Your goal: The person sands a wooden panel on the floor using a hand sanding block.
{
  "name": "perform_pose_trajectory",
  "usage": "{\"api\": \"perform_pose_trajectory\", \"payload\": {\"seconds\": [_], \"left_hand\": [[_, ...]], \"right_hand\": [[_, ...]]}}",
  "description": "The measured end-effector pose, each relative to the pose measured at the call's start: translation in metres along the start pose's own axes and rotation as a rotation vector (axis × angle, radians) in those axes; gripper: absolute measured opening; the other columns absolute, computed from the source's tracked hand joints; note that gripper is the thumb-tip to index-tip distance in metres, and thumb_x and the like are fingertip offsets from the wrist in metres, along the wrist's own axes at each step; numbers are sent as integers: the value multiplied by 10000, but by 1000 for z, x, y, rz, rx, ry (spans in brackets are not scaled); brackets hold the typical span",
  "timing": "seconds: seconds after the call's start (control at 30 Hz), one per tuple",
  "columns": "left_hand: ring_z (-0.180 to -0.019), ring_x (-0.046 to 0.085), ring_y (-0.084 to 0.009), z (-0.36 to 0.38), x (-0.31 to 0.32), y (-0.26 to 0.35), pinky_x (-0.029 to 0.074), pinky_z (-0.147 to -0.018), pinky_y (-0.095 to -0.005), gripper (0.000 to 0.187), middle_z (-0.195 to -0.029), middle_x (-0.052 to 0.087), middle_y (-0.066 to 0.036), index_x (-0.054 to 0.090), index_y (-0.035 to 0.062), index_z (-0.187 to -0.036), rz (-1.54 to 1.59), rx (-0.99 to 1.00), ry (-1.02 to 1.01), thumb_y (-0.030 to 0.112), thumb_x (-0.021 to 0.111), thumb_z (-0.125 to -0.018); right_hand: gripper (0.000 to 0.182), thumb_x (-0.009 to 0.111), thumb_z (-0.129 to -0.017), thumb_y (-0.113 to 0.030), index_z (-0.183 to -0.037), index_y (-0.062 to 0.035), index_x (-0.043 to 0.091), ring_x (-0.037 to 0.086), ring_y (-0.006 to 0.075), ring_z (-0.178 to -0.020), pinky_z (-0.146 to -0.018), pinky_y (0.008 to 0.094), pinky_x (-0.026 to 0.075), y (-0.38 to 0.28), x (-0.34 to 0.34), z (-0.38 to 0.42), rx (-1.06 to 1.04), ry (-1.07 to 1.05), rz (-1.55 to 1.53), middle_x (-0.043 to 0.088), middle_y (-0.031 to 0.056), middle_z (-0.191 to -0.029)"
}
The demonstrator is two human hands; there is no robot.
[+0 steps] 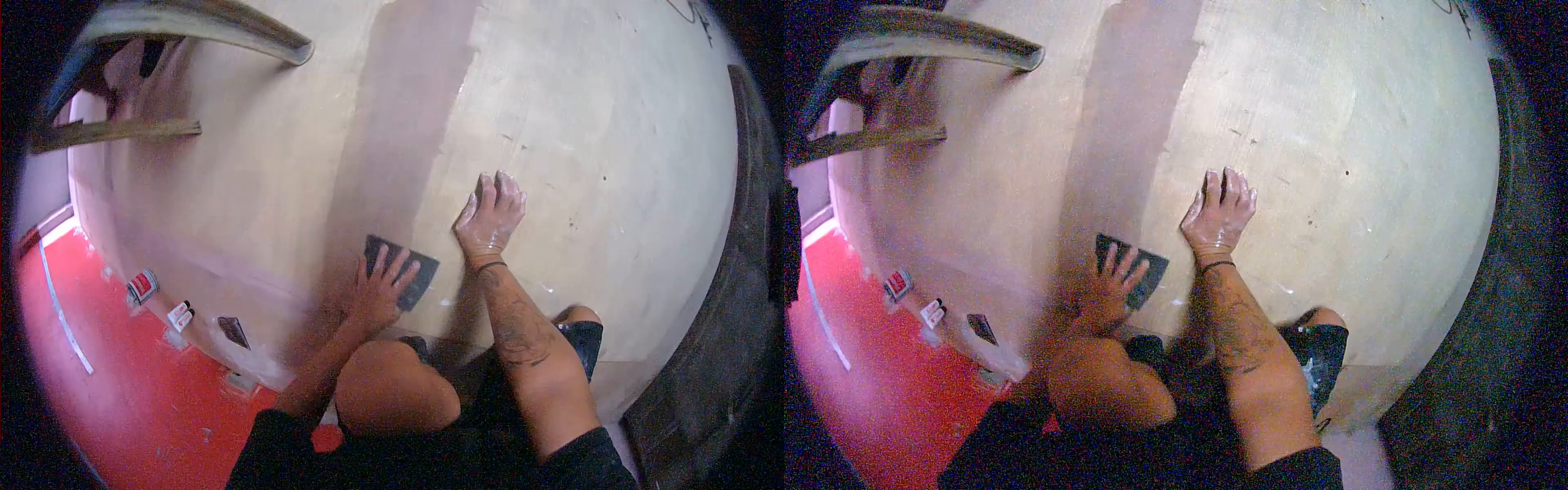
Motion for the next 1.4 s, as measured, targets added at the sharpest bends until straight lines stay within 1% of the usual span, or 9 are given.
{"api": "perform_pose_trajectory", "payload": {"seconds": [0.17,0.3,0.37,0.5,0.6,0.73,0.9,1.2,1.4], "left_hand": [[-1399,384,-397,11,9,13,300,-1116,-631,749,-1509,439,-169,413,154,-1493,152,135,273,280,739,-831],[-887,686,-276,12,-27,-4,524,-854,-375,449,-1031,713,-175,640,-1,-1194,1058,-836,366,378,649,-953],[-816,669,-215,-2,-11,-6,528,-778,-349,363,-942,705,-113,675,2,-1059,1960,-487,806,340,685,-928],[-776,639,-152,15,-23,16,519,-726,-324,315,-906,689,-60,677,8,-1003,2051,-288,863,304,720,-905],[-815,623,-140,7,-13,21,511,-763,-334,302,-959,688,-34,682,5,-1036,1988,-48,653,247,763,-874],[-869,639,-171,-22,-10,-48,514,-808,-366,345,-984,706,-57,680,15,-1075,1673,169,822,311,723,-903],[-1087,617,-345,30,-102,-236,481,-940,-447,411,-1201,642,-161,605,75,-1196,608,-763,1167,317,693,-877],[-1099,551,-303,11,-109,-281,431,-944,-461,324,-1164,591,-106,591,104,-1169,-64,-916,1341,212,663,-872],[-1261,494,-325,4,-94,-296,380,-1048,-506,444,-1339,545,-118,525,100,-1311,-148,-874,1396,224,636,-899]], "right_hand": [[470,647,-830,-189,-1287,-113,571,382,362,-1345,-1139,577,236,-1,-3,0,-5,39,-5,467,163,-1384],[469,699,-805,-179,-1256,-102,595,365,363,-1358,-1161,534,215,2,-11,1,32,37,-177,464,172,-1404],[501,726,-826,-212,-1287,-74,587,459,355,-1301,-1118,500,322,13,-17,1,-101,57,-128,529,174,-1357],[553,667,-929,-261,-1400,-22,504,609,217,-1130,-986,365,484,-7,-55,35,449,-689,-1336,641,127,-1249],[611,788,-832,-290,-1328,-23,553,613,177,-1090,-974,355,499,-32,-62,67,330,-1159,-1451,660,51,-1185],[474,785,-810,-138,-1235,-10,620,645,208,-1029,-968,368,497,-71,-68,53,319,-961,-1266,679,55,-1150],[437,661,-775,62,-1196,-54,677,610,351,-1143,-964,413,491,-105,-83,-28,-522,-164,-346,649,174,-1222],[519,433,-962,-253,-1477,-189,442,272,313,-1483,-1218,588,121,-45,23,39,-1723,-731,55,357,101,-1579],[609,471,-931,-184,-1529,-185,359,214,352,-1497,-1197,612,125,-43,37,-125,-879,-476,105,290,62,-1619]]}}
Point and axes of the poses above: each hand's wrist, its own z-axis away from the middle knuckle, its own x-axis out of the palm, y = z × x, the point moved 4 cm from there along -z, towards the middle knuckle
